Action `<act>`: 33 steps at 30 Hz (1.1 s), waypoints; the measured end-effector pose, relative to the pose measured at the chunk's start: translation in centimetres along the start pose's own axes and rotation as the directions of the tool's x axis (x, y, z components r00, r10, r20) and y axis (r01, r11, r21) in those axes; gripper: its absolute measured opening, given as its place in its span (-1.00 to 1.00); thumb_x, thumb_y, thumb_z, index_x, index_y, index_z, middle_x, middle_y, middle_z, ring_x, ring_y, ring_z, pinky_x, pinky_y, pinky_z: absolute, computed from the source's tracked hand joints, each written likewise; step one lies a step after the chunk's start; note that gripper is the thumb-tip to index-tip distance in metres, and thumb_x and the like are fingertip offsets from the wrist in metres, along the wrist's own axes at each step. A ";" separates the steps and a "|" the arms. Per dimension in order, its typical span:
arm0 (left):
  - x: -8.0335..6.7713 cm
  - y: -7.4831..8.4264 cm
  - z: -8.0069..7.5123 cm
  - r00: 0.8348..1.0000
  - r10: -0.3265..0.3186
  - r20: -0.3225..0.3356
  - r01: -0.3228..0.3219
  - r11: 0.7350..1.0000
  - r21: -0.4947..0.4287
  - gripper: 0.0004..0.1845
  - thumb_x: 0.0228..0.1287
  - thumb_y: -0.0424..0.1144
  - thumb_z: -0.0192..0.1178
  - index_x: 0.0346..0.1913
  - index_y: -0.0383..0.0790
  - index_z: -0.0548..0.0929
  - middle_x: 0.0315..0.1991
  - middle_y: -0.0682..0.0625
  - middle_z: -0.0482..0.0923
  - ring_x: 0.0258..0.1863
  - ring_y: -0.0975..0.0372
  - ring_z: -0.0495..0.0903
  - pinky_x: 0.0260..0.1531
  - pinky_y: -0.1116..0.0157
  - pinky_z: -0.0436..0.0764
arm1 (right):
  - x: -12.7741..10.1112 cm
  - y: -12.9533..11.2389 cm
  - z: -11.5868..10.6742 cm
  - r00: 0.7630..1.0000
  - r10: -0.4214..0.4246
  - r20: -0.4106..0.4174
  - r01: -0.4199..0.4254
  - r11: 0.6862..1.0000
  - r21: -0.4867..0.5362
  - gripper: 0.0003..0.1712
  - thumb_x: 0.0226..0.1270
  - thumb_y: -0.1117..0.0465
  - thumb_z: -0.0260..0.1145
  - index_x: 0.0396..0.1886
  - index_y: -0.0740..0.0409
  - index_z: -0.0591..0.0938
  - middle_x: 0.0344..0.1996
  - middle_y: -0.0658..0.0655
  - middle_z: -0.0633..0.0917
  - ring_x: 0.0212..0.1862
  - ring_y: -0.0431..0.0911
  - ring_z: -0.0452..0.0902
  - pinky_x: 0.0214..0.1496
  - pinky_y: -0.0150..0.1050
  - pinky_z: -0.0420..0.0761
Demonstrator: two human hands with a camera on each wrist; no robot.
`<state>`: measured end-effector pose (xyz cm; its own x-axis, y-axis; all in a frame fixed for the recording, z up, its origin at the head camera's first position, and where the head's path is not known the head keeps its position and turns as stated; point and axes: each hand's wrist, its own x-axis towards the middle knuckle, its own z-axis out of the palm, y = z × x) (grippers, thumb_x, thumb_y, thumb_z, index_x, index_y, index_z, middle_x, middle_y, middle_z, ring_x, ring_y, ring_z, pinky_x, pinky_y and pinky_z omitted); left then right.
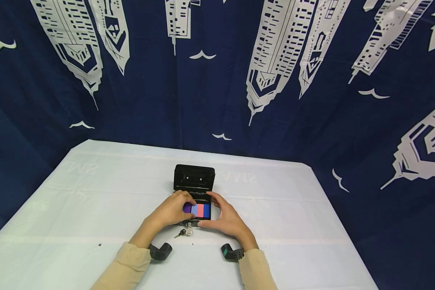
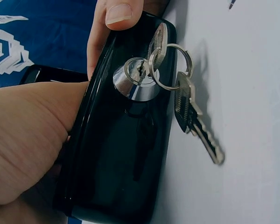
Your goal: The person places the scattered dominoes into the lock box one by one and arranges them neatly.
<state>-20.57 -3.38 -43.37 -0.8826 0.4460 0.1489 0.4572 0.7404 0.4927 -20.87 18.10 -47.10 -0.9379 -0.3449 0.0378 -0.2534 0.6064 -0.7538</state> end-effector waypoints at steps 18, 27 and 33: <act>-0.2 -0.3 -0.5 1.000 -0.001 0.015 0.002 1.000 -0.031 -0.52 -0.15 -0.16 0.42 -0.06 -0.17 0.60 -0.04 -0.02 0.56 0.09 0.10 0.41 0.15 0.11 0.38 | -0.1 0.1 0.0 1.000 0.003 0.006 -0.003 1.000 -0.004 0.11 -0.36 -0.30 0.47 0.30 -0.43 0.14 0.23 -0.18 0.33 0.23 -0.12 0.33 0.25 -0.07 0.35; -0.2 0.1 -0.7 1.000 -0.014 0.027 0.013 1.000 0.020 -0.56 -0.13 -0.19 0.41 -0.09 -0.18 0.62 -0.09 -0.03 0.59 0.04 0.08 0.45 0.11 0.07 0.40 | 0.1 0.3 0.1 1.000 0.010 -0.002 -0.010 1.000 0.001 0.11 -0.39 -0.31 0.48 0.27 -0.48 0.15 0.20 -0.21 0.36 0.22 -0.15 0.34 0.25 -0.09 0.36; -0.3 0.1 -0.7 1.000 -0.005 0.021 0.005 1.000 0.016 -0.55 -0.14 -0.19 0.41 -0.08 -0.17 0.61 -0.09 -0.02 0.59 0.05 0.09 0.45 0.12 0.08 0.39 | 0.2 0.3 0.1 1.000 0.010 0.001 -0.010 1.000 -0.002 0.11 -0.38 -0.32 0.47 0.29 -0.44 0.15 0.21 -0.20 0.35 0.22 -0.15 0.34 0.25 -0.09 0.36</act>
<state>-20.34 -3.77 -42.72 -0.8823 0.4529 0.1284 0.4550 0.7506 0.4792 -21.07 18.17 -47.41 -0.9401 -0.3395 0.0302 -0.2448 0.6109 -0.7529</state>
